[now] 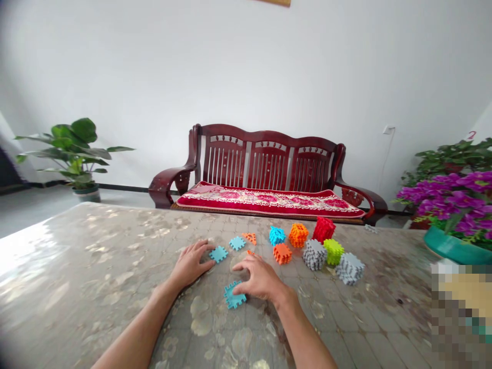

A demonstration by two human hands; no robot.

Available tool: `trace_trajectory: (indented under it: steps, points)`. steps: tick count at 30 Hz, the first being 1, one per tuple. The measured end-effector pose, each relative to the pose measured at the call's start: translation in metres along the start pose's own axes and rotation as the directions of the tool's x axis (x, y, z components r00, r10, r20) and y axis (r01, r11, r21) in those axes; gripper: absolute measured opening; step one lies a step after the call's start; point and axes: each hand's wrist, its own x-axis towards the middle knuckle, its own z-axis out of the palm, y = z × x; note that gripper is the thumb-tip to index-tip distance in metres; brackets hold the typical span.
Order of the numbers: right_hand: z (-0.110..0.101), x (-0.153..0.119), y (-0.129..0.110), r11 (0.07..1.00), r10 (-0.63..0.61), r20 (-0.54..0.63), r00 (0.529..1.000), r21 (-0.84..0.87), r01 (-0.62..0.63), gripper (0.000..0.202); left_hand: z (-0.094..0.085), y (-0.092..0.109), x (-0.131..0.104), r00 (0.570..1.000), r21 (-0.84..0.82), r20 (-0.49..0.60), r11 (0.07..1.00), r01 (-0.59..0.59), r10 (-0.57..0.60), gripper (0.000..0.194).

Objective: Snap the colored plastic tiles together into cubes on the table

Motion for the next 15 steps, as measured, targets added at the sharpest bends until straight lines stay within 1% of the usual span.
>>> trace_trajectory:
  steps: [2,3,5,7,9,11,13,15]
  points:
    - [-0.003,-0.003,0.000,0.999,-0.034,0.140,0.990,0.033,0.029,0.062,-0.001,0.001,0.000,1.000,0.003,0.002,1.000,0.002,-0.002,0.040]
    - [-0.004,-0.005,0.000,0.999,-0.047,0.186,0.981,0.034,0.042,0.066,-0.002,0.002,-0.001,1.000,0.007,0.005,1.000,0.004,-0.004,0.040]
    - [-0.004,-0.006,-0.001,0.998,-0.061,0.226,0.972,0.000,0.063,0.066,-0.003,0.002,-0.001,1.000,0.015,0.015,1.000,0.007,-0.007,0.041]
    - [-0.004,-0.005,-0.002,0.997,-0.045,0.219,0.975,-0.048,0.057,0.060,-0.003,0.003,0.000,1.000,0.016,0.023,1.000,0.007,-0.007,0.040]
    - [-0.003,-0.003,-0.004,0.999,-0.001,0.184,0.983,-0.051,0.011,0.058,-0.003,0.002,0.000,1.000,0.013,0.031,1.000,0.003,-0.003,0.040]
    - [-0.001,0.001,-0.005,0.999,0.048,0.120,0.992,-0.012,-0.046,0.055,-0.003,0.002,0.001,0.999,0.011,0.039,1.000,-0.001,0.000,0.041]
    - [0.002,0.005,-0.006,0.996,0.094,-0.003,0.996,0.013,-0.094,0.041,-0.004,0.002,0.001,0.999,0.009,0.046,1.000,-0.004,0.004,0.042]
    - [0.006,0.009,-0.005,0.992,0.117,-0.189,0.975,-0.013,-0.122,0.023,-0.005,0.003,0.001,0.998,0.007,0.059,1.000,-0.009,0.008,0.042]
